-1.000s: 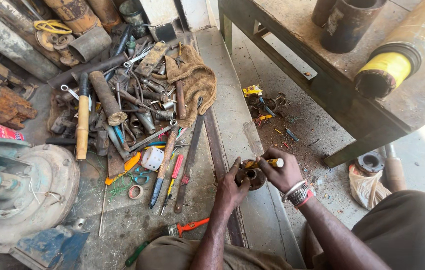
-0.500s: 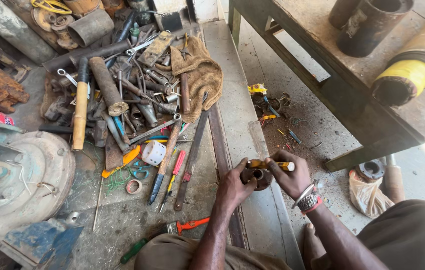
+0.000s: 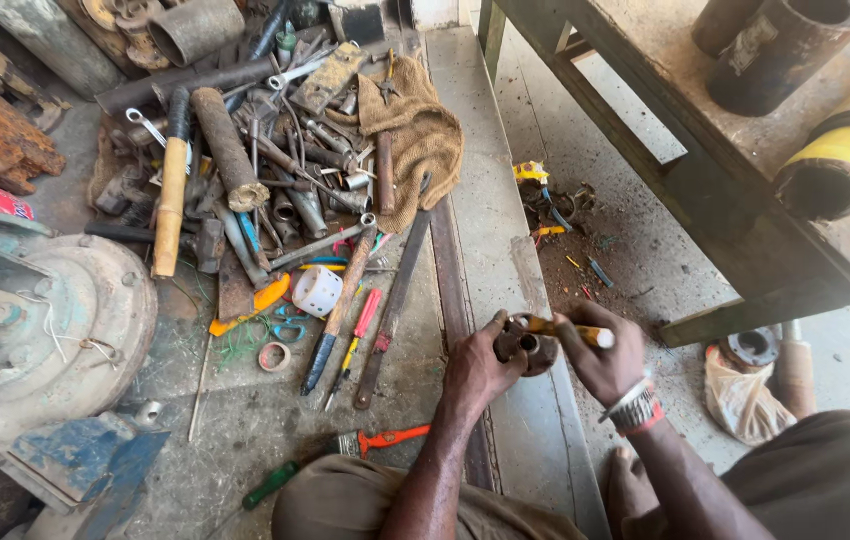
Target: The person sits on the floor and uses a wire brush to scrub the inside and outside surfaces of a cylindrical metal part. They rotate the part frequently to clean different areas, including the inner bore and outer rim.
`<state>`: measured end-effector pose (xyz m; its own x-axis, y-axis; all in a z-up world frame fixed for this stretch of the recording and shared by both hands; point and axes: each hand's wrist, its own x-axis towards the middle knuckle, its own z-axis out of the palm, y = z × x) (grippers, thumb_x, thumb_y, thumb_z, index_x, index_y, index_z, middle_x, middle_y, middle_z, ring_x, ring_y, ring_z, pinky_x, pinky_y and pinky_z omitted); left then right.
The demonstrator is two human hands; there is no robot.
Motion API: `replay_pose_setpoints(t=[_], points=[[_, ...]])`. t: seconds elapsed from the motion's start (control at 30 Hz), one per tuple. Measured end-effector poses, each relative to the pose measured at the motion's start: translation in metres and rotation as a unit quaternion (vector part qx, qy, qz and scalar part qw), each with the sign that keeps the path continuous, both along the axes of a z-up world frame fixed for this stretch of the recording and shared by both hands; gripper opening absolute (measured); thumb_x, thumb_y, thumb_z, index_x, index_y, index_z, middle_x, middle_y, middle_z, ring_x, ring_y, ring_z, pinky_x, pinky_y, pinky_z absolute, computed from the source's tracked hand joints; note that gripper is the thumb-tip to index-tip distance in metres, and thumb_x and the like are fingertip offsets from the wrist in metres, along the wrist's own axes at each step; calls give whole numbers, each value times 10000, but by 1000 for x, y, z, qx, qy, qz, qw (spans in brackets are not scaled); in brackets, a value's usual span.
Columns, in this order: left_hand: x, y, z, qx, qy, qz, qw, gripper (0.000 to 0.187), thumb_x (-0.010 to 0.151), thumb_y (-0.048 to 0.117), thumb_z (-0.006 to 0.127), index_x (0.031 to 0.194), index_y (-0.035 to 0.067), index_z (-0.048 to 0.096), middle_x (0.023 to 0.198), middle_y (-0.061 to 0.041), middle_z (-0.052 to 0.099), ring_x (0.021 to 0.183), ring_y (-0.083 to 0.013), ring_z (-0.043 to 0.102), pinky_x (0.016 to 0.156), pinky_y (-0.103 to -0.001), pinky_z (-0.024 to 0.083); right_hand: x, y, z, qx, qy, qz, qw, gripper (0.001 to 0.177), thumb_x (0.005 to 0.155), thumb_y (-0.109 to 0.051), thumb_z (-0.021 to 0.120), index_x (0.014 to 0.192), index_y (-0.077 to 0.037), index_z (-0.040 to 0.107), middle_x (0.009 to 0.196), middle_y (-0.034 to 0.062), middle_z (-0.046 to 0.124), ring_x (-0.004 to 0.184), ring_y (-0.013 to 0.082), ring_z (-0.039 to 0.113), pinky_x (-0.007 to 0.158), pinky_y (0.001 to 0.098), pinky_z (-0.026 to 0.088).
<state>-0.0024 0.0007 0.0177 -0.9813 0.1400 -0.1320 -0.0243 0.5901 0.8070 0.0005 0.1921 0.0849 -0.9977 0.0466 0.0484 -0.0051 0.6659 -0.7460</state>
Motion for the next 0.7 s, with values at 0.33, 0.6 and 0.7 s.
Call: replay_pose_setpoints(t=[0.33, 0.6, 0.7], points=[[1, -9, -8, 21, 40, -23, 999, 1079, 608, 348, 951, 1509, 59, 434, 1324, -215, 646, 1173, -336, 645, 1016, -496, 505, 2, 4, -1, -81, 104, 3, 991, 163, 936, -210, 698, 975, -60, 746, 779, 84, 766, 599, 155, 697, 519, 314, 531], [-2, -9, -20, 18, -65, 5, 998, 944, 676, 313, 949, 1446, 21, 488, 1281, -198, 676, 1155, -280, 685, 1037, -463, 534, 0, -4, -2, -156, 83, 3, 984, 161, 960, -199, 687, 990, -46, 726, 804, 103, 750, 664, 150, 686, 582, 300, 547], [-2, -6, -16, 8, -73, -6, 997, 890, 662, 281, 923, 1417, 12, 535, 1248, -181, 715, 1124, -269, 714, 1040, -431, 556, -8, -3, 1, 3, 36, 58, 998, 156, 887, -206, 745, 910, -54, 768, 774, 97, 778, 628, 156, 704, 592, 328, 542]])
